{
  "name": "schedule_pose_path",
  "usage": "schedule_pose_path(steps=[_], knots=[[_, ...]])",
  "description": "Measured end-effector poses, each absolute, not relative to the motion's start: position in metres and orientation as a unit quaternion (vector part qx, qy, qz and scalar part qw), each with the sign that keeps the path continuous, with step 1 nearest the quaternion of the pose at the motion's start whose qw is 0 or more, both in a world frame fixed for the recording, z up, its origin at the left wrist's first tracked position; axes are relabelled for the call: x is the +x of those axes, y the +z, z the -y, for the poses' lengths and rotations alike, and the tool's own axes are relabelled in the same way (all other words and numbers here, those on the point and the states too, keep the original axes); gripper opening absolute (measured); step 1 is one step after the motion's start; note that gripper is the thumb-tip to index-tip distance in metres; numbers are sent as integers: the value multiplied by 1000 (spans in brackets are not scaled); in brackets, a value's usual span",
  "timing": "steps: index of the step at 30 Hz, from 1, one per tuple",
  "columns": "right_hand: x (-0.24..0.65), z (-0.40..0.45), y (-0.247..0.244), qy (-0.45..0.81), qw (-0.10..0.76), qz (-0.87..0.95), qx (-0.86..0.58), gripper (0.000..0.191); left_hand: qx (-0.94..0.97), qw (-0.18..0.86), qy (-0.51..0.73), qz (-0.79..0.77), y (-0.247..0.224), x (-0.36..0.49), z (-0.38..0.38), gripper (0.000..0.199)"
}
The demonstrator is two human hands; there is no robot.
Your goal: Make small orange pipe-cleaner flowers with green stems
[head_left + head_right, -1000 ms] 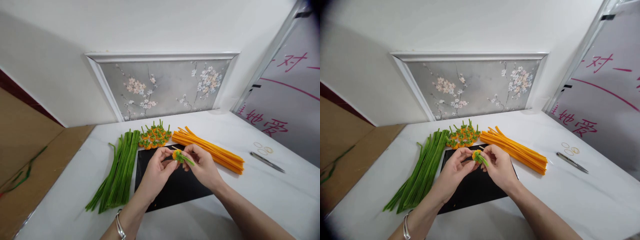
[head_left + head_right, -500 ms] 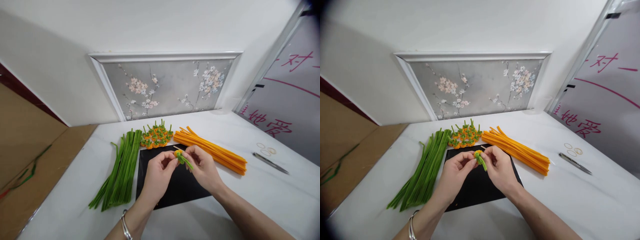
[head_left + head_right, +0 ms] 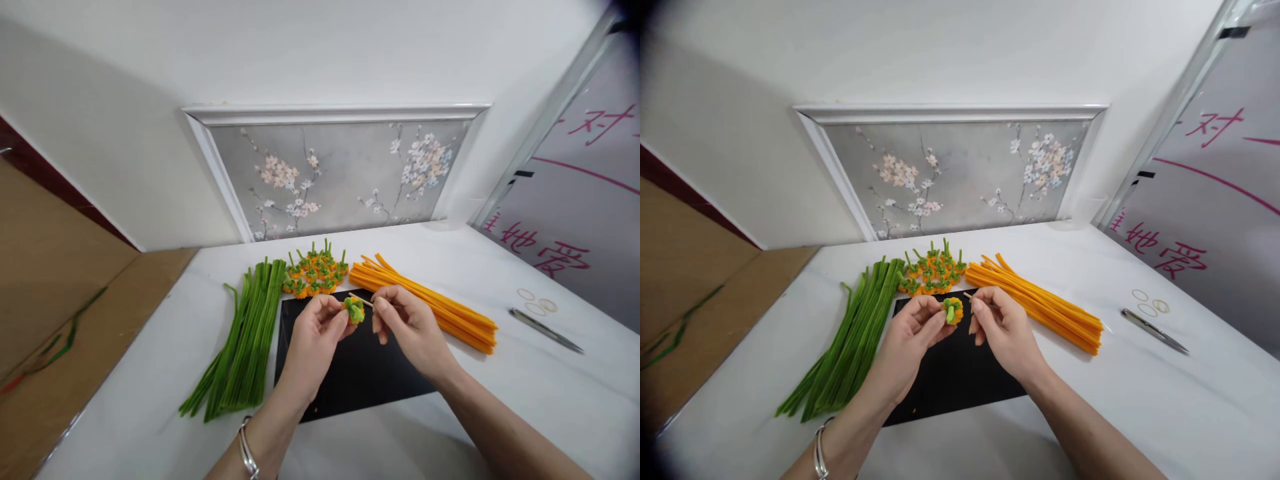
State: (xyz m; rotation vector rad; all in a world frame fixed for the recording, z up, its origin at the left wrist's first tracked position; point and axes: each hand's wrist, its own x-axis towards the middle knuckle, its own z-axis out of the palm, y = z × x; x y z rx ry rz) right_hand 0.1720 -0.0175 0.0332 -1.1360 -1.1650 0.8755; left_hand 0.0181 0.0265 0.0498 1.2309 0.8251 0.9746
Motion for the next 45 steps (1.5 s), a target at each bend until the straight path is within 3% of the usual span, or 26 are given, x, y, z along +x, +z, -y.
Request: schedule_pose_path(steps=[5, 10, 19, 23, 29, 34, 37, 39, 45], knots=[[166, 18, 28, 403, 575, 523, -482, 35, 621, 571, 417, -339, 47, 17, -27, 16], [162, 18, 22, 404, 571, 534, -474, 29, 670, 521, 407, -337, 46, 16, -24, 21], [163, 19, 32, 473, 565, 521, -430, 25, 661, 531, 400, -349, 45, 14, -27, 19], [171, 18, 34, 475, 546, 543, -426, 37, 670, 530, 398, -335, 47, 12, -29, 26], [183, 18, 41, 458, 557, 511, -467, 34, 752, 400, 413, -323, 49, 10, -28, 29], [174, 25, 46, 481, 502, 511, -506, 36, 782, 337, 415, -321, 49, 13, -27, 33], [169, 28, 43, 404, 477, 562, -541, 22, 801, 283, 415, -326, 46, 14, -28, 34], [167, 30, 39, 276, 466, 629, -558, 15, 816, 240, 416, -320, 44, 13, -29, 34], [165, 32, 33, -88, 368, 753, -539, 25, 842, 191, 411, -294, 40, 12, -30, 32]])
